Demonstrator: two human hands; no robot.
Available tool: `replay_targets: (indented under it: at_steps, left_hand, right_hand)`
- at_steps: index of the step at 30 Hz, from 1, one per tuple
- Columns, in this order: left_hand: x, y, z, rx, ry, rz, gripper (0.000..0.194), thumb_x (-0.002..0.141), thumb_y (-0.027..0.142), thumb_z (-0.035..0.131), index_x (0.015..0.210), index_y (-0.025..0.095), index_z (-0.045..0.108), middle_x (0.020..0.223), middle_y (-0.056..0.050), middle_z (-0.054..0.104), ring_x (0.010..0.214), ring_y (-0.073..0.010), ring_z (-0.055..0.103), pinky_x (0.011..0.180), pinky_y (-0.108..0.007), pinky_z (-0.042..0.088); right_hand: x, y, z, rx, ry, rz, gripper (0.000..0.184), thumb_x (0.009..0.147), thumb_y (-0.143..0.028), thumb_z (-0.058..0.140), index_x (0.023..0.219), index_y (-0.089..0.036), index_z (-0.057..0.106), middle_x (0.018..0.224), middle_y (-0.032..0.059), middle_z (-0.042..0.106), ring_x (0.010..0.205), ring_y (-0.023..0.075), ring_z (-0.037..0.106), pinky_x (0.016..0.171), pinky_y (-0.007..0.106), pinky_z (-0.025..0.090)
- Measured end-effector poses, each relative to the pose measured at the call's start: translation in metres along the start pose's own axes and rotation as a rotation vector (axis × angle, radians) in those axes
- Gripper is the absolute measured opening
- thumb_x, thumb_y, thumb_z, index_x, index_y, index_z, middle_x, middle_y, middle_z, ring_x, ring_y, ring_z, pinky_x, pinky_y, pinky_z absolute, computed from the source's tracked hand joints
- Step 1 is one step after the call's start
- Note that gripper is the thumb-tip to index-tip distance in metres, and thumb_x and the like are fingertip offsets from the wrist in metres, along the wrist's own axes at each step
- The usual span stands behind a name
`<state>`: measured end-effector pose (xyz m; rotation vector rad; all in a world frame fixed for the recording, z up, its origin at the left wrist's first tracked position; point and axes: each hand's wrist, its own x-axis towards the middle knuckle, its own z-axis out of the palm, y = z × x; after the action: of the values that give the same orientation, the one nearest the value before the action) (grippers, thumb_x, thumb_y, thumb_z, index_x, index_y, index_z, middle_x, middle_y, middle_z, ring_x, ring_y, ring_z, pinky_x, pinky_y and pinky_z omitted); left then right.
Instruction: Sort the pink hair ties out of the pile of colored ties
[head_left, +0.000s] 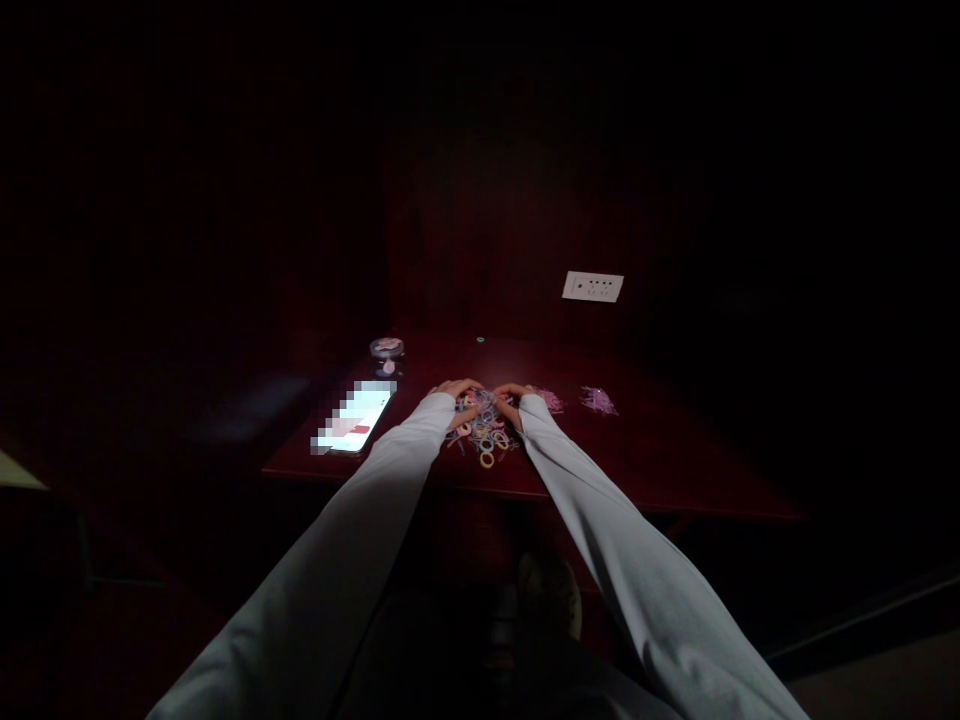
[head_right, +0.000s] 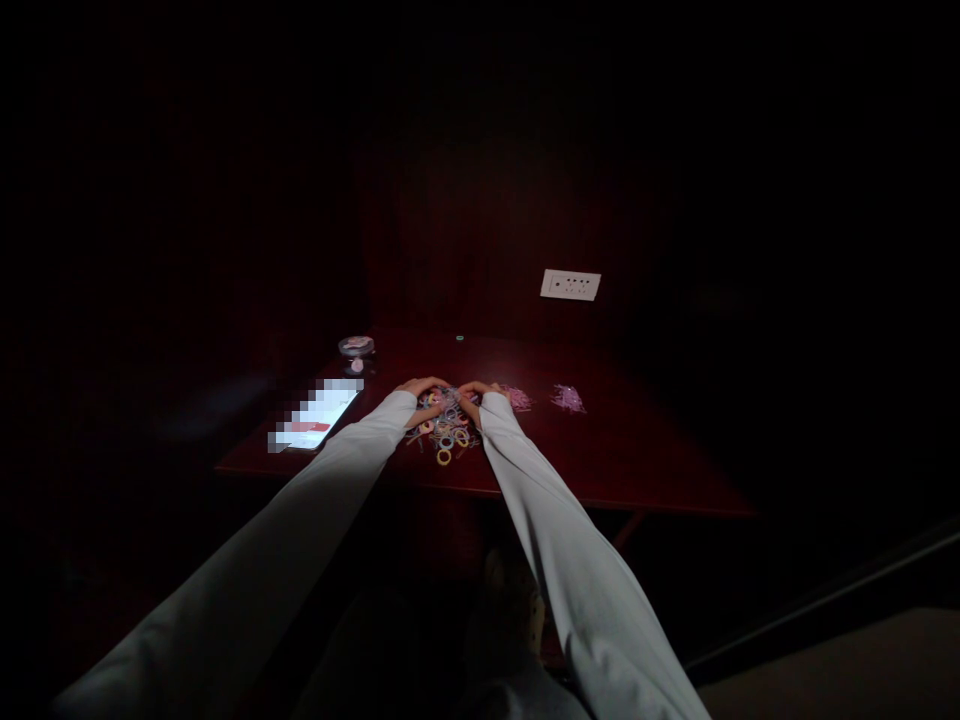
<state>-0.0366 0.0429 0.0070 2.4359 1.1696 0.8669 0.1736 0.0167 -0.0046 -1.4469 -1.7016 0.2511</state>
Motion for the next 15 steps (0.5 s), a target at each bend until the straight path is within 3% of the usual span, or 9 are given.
replay_targets:
  at_steps: [8,15]
  left_hand:
    - [-0.004,0.007,-0.005,0.024,0.122,0.059,0.044,0.087,0.036,0.073,0.13,0.03,0.068,0.138,-0.005,0.066,0.121,-0.028,0.059,0.107,-0.041,0.047]
    - [-0.006,0.014,-0.006,-0.026,0.08,0.04,0.049,0.086,0.037,0.076,0.133,0.029,0.063,0.121,-0.002,0.076,0.108,-0.025,0.062,0.101,-0.039,0.046]
  right_hand:
    - [0.004,0.002,-0.001,0.129,0.028,-0.018,0.017,0.082,-0.041,0.074,0.086,-0.025,0.078,0.081,0.0014,0.077,0.084,0.0228,0.067,0.101,0.044,0.044]
    - [0.004,-0.003,-0.002,0.161,0.024,0.005,0.019,0.081,-0.043,0.074,0.086,-0.025,0.077,0.084,0.0029,0.077,0.087,0.0236,0.066,0.097,0.043,0.047]
